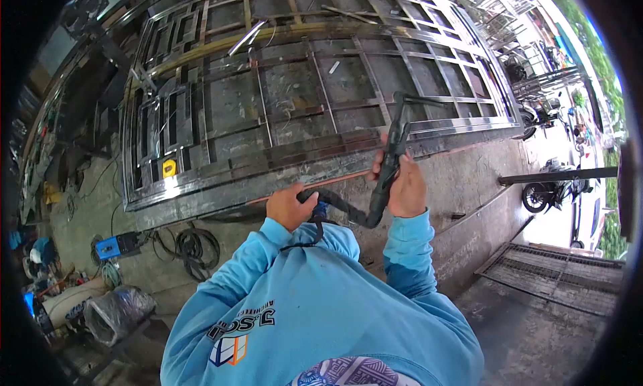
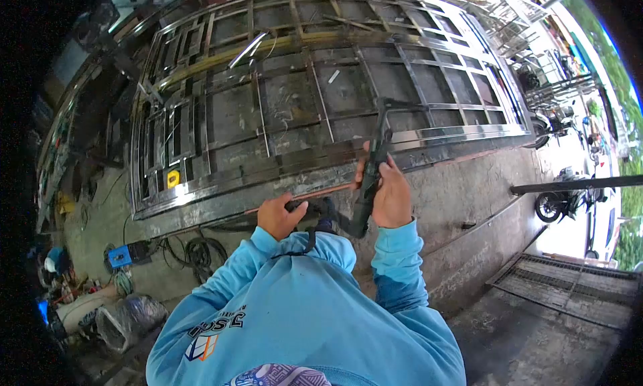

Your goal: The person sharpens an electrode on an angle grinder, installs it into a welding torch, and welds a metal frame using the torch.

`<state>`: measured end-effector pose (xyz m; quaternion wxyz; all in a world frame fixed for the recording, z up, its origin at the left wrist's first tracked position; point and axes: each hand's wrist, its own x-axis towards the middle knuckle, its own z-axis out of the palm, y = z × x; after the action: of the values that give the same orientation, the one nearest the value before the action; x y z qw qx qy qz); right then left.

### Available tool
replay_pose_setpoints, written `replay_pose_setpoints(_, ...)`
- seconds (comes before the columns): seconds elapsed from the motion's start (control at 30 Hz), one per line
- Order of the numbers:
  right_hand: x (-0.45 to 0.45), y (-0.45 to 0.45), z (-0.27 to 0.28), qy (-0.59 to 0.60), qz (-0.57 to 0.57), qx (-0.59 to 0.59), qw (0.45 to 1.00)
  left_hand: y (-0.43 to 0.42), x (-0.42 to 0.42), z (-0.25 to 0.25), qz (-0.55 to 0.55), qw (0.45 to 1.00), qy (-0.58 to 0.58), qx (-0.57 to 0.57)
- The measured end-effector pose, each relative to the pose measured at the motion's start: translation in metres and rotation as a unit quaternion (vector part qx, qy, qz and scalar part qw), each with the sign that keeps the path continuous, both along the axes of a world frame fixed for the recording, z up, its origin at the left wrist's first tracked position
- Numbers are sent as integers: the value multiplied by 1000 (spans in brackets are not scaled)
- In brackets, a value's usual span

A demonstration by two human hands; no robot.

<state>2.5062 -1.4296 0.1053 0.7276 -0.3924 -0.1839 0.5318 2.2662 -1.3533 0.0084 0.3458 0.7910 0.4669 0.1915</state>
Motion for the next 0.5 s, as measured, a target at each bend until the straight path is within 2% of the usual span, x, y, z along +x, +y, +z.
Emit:
replay_pose_setpoints(0.03, -1, -2, 0, 32, 10, 5, 999, 1, -1, -3, -5, 1000, -9, -3)
replay_pose_setpoints(0.07, -8, -3, -1, 67, -30, 29, 997, 1, -2, -10, -3, 1000, -16, -5)
replay_pose_setpoints(0.17, -2, -9, 2, 69, 22, 97, 993, 2, -1, -6, -9, 999, -7, -35)
replay_pose_setpoints(0.2, -4, -7, 7, 50, -5, 87, 995, 1, 0, -8, -13, 999, -18, -25)
replay_pose_setpoints(0.3, 8, -4, -2, -154, -71, 23, 985, 1, 3, -11, -81, 992, 5, -99)
replay_pose_setpoints(0.33, 10, 1, 1, -217, -106, -21, 970, 4, 3, -12, -138, 983, 20, -122)
replay_pose_setpoints(0.43, 18, 15, 1, -358, -258, -4, 897, -2, 5, -24, -236, 961, -18, -142)
replay_pose_setpoints(0.5, 21, 18, 28, -348, -317, -13, 882, -7, 4, -57, -321, 934, 15, -158)
